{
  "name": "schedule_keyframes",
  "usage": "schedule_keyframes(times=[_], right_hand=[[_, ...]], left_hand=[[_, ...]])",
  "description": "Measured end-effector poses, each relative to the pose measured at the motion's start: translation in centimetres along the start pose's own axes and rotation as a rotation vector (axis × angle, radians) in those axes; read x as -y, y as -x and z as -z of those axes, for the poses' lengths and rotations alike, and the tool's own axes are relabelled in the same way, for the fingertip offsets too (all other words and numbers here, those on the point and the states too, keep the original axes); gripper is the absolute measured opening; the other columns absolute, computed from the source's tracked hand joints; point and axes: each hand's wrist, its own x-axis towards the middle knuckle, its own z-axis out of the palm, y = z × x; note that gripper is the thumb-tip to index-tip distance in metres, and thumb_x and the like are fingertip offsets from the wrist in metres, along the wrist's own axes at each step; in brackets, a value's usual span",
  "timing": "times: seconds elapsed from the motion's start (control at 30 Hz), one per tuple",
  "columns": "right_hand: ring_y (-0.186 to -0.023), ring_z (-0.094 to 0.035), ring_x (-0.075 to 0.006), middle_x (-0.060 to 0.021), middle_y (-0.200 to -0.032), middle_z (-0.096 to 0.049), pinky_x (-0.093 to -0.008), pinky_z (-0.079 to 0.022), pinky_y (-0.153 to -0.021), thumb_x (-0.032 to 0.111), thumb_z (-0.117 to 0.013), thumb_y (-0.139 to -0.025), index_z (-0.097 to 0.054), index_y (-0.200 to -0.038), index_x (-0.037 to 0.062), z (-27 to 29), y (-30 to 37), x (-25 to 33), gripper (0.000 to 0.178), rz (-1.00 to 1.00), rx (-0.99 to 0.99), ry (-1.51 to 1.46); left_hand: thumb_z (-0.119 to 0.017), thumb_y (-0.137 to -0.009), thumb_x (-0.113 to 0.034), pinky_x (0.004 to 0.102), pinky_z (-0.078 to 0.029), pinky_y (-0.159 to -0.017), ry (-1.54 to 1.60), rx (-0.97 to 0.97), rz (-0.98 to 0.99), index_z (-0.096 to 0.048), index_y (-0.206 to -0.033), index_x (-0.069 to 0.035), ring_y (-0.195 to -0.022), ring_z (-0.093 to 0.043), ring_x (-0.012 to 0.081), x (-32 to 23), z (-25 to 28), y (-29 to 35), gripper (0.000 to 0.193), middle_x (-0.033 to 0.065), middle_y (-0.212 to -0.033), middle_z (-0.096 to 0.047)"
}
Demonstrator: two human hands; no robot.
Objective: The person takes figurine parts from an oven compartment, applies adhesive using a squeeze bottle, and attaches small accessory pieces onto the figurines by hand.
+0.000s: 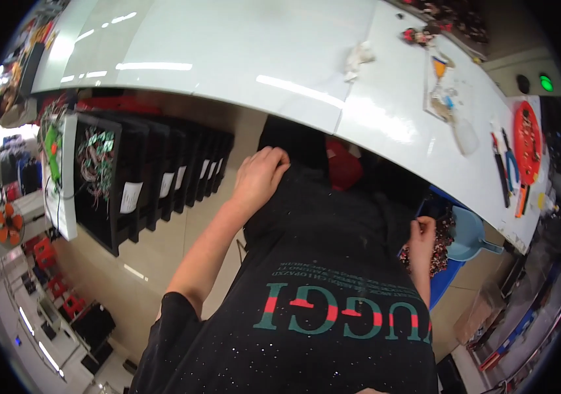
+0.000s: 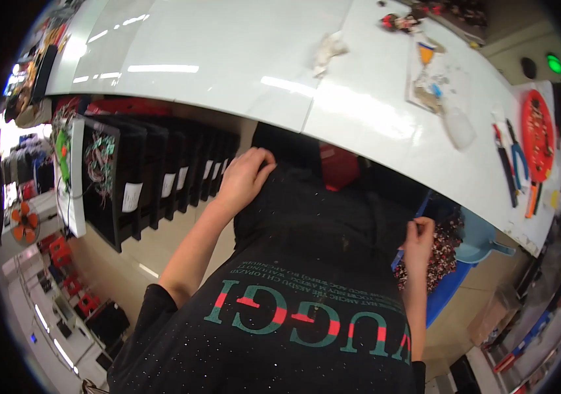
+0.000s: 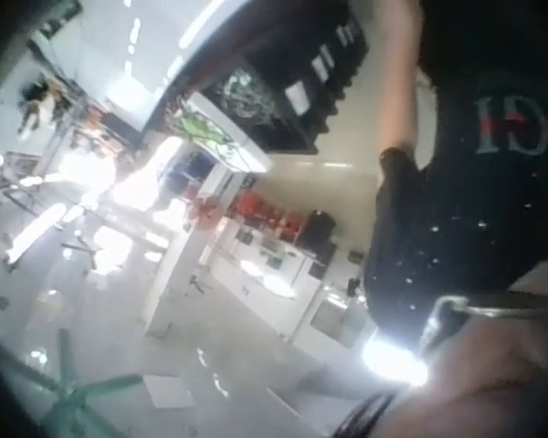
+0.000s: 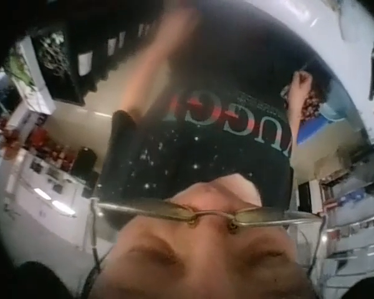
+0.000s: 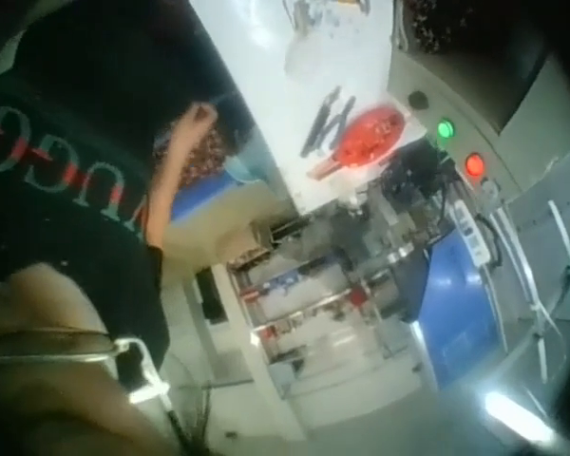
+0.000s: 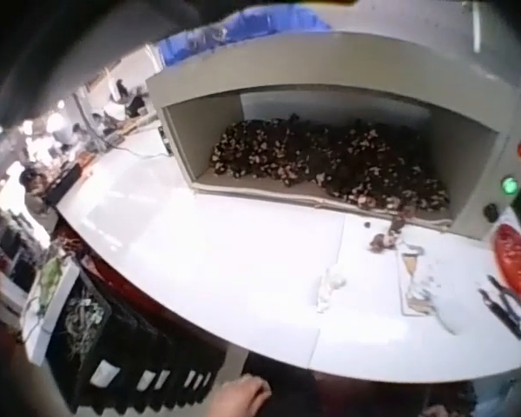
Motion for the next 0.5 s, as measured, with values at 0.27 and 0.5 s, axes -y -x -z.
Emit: schedule_keyframes(times=[0.27,0.5], right_hand=[[-0.065,-0.053,-0.0106,-0.0018,-0.073,-0.055,-0.0248,-0.047,-0.064,0.014,-0.059,-0.089,-0.056,-0.104,0.0,4.1,1.7,8.4,0.021,0.091,0.102,0.096],[-0.067,-0.055,-0.011,-0.0042,-0.075,-0.06,-0.0254,-0.045,-0.061,0.009,-0.059,-0.087,-0.062,-0.089,-0.0005,6.3,1.9,25.0,0.01,0.281,0.223,0.037]], left_hand=[[-0.07,-0.077,-0.012,0.0351,-0.045,-0.076,0.748,0.241,-0.569,-0.06,-0.097,-0.005,-0.087,-0.059,0.0238,-11.8,15.4,-2.4,0.023,0.0087,-0.094,-0.062],[-0.064,-0.086,-0.024,0.0346,-0.033,-0.08,1.303,-0.27,-0.798,-0.045,-0.122,-0.025,-0.078,-0.051,0.0124,-23.2,19.4,1.6,0.041,-0.0063,-0.081,-0.059]])
